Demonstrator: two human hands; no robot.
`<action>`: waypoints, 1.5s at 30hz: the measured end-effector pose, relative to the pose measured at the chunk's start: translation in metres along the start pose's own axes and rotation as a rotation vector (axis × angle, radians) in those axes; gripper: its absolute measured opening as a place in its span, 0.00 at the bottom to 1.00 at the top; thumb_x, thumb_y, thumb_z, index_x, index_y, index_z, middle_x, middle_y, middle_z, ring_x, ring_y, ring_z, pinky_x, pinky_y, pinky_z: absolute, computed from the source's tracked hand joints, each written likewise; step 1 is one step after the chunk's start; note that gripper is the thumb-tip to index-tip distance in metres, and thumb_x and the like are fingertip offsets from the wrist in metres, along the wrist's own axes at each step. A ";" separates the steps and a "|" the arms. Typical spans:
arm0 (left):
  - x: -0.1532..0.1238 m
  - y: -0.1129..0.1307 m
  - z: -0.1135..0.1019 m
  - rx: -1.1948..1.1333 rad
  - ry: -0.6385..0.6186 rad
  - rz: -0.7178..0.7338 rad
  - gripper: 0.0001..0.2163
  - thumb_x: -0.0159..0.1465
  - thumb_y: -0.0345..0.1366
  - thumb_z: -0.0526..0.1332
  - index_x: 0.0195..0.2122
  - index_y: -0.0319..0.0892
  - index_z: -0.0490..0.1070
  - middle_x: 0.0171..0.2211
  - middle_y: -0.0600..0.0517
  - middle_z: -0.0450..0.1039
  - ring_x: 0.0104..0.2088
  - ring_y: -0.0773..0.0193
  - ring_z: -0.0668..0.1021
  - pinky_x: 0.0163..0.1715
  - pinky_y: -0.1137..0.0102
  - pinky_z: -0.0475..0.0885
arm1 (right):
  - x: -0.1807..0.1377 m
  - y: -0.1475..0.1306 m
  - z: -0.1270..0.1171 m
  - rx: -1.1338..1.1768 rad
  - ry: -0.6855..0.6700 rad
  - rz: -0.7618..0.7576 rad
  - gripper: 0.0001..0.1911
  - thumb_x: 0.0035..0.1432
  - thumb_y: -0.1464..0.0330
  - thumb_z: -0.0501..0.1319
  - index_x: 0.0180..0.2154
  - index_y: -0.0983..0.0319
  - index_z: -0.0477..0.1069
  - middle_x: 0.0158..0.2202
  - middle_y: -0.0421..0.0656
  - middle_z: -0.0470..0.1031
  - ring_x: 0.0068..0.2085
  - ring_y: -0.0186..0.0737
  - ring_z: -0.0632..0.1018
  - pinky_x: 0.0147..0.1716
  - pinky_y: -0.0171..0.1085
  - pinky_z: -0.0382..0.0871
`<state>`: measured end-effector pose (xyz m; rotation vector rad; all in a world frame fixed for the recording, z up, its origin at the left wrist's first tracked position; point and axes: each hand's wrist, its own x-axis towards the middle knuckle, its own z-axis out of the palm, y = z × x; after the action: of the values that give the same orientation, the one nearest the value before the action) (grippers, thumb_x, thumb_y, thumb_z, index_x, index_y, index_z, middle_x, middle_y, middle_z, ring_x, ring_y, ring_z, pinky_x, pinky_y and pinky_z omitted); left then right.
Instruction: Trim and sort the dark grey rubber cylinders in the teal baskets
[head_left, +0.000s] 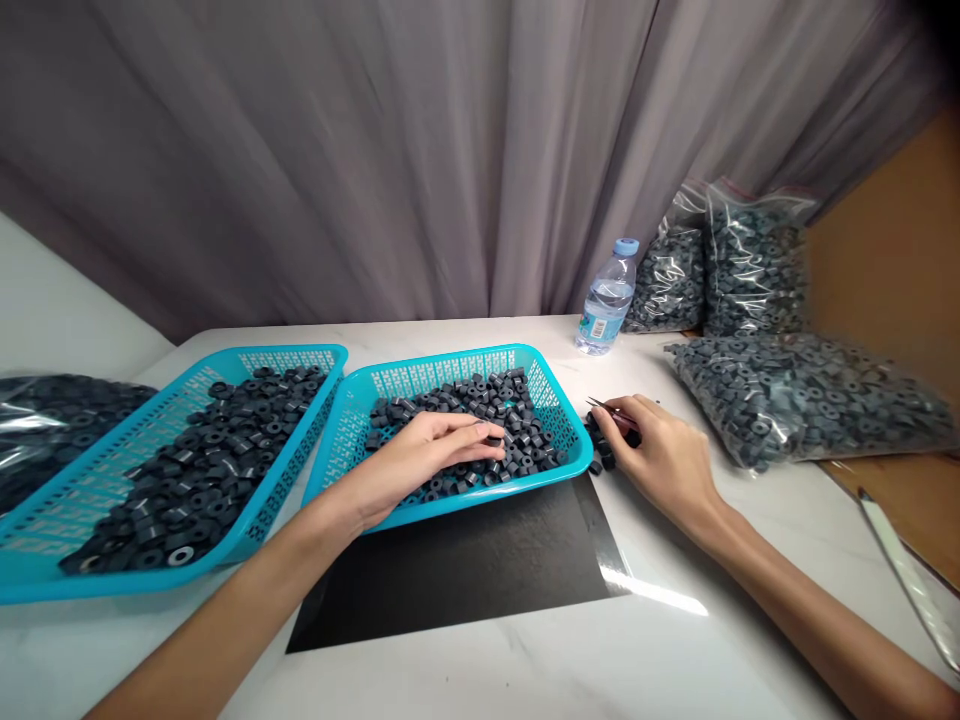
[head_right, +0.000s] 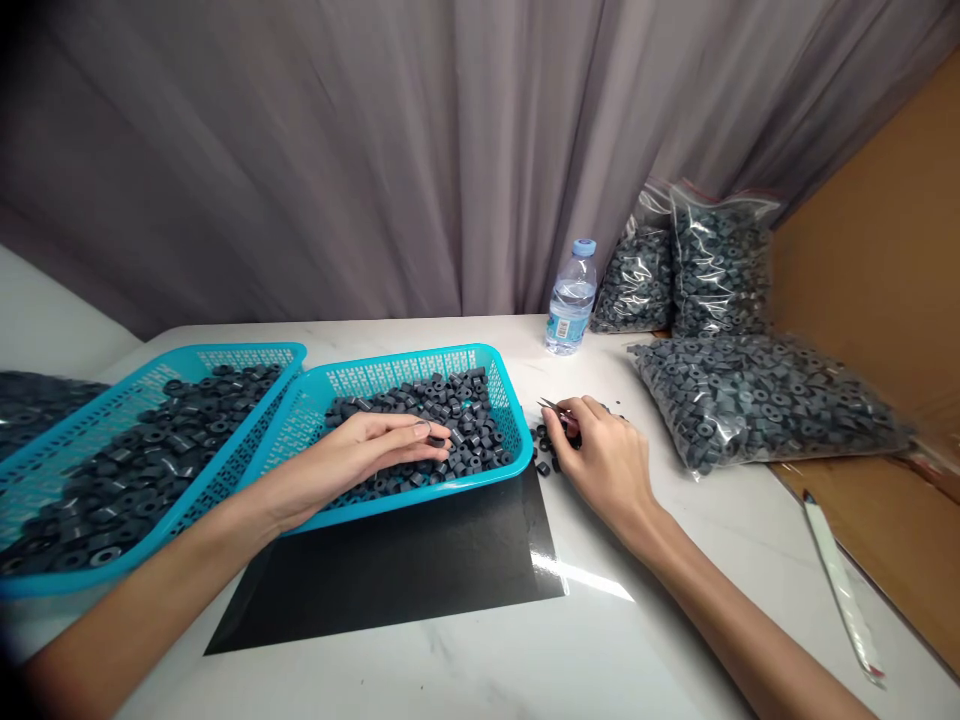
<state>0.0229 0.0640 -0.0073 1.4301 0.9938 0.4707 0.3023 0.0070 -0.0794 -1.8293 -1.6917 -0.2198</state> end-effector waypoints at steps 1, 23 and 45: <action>0.000 0.000 0.000 0.008 0.008 0.003 0.13 0.67 0.43 0.64 0.48 0.42 0.81 0.52 0.45 0.81 0.54 0.53 0.80 0.62 0.61 0.69 | 0.000 0.000 0.000 0.001 -0.011 0.005 0.19 0.68 0.54 0.54 0.40 0.58 0.78 0.35 0.42 0.81 0.31 0.40 0.79 0.27 0.36 0.56; -0.001 0.003 0.002 -0.347 0.062 -0.108 0.08 0.67 0.32 0.60 0.30 0.36 0.69 0.25 0.56 0.60 0.21 0.75 0.57 0.17 0.79 0.52 | -0.002 -0.001 0.003 0.018 -0.052 0.014 0.18 0.68 0.54 0.55 0.38 0.57 0.77 0.35 0.40 0.82 0.32 0.42 0.80 0.27 0.35 0.56; -0.009 0.004 -0.006 -0.274 0.018 -0.125 0.09 0.66 0.37 0.59 0.39 0.36 0.75 0.34 0.46 0.74 0.34 0.63 0.74 0.36 0.69 0.70 | -0.005 -0.003 0.004 0.057 0.024 -0.046 0.21 0.69 0.52 0.53 0.38 0.58 0.77 0.33 0.41 0.81 0.31 0.40 0.80 0.28 0.36 0.60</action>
<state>0.0142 0.0610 -0.0001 1.1143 0.9856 0.5075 0.2973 0.0050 -0.0835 -1.7408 -1.7072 -0.2101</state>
